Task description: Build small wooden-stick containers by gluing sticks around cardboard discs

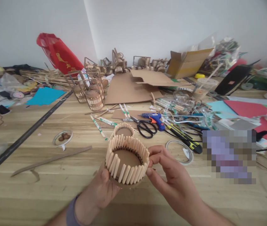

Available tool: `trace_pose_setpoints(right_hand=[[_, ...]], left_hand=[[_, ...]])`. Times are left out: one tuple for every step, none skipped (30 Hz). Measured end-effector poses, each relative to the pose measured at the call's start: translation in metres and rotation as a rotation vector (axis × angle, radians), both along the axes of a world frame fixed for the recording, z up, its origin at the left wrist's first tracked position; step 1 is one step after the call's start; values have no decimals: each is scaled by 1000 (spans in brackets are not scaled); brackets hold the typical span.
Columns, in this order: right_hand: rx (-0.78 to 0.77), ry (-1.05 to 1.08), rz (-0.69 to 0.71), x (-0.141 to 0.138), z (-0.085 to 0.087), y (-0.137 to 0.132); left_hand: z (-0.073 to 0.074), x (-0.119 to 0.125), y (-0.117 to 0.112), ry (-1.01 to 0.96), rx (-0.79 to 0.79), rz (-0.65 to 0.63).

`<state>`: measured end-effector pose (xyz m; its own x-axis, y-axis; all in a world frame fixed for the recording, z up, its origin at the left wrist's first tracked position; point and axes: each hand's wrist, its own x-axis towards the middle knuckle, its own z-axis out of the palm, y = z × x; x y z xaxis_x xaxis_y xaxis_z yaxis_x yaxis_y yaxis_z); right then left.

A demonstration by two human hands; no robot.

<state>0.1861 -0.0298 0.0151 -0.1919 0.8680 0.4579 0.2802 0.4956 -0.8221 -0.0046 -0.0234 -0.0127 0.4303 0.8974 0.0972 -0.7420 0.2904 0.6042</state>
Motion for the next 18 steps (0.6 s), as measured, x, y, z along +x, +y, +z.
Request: trace_pose_setpoints(right_hand=[[-5, 6, 1, 0, -1, 0], [-13, 14, 7, 0, -2, 0], [-25, 24, 13, 0, -3, 0], [-37, 36, 16, 0, -4, 0], [-46, 50, 15, 0, -5, 1], [-53, 62, 7, -1, -5, 1], [-56, 70, -4, -1, -6, 2], [-58, 73, -15, -2, -6, 2], [-58, 71, -26, -2, -6, 2], [-57, 66, -35, -3, -6, 2], [-53, 59, -43, -4, -7, 2], [-48, 53, -52, -6, -7, 1], [-42, 46, -61, -7, -7, 0], [-35, 37, -72, -9, -8, -1], [-27, 25, -84, -10, -8, -3], [-20, 7, -89, -11, -8, -4], [-13, -11, -92, -13, -8, -6], [-8, -24, -94, -13, -8, -7]], left_hand=[[1, 1, 0, 3, -13, 1], [2, 3, 1, 10, -32, 7], [3, 4, 1, 23, -49, 25], [3, 6, 1, 42, -60, 59], [4, 8, 1, 68, -69, 107], [3, 9, 1, 102, -75, 161], [3, 11, 1, 139, -73, 213], [2, 11, 0, 175, -62, 254], [2, 12, 0, 211, -42, 281], [1, 12, -1, 242, -14, 294], [0, 12, -2, 268, 22, 300], [-1, 12, -2, 287, 60, 299], [-2, 13, -3, 300, 93, 291], [-2, 13, -3, 308, 116, 280], [-3, 14, -4, 312, 130, 265], [-3, 14, -4, 316, 138, 252], [-4, 15, -5, 320, 145, 242], [-4, 15, -5, 326, 151, 241]])
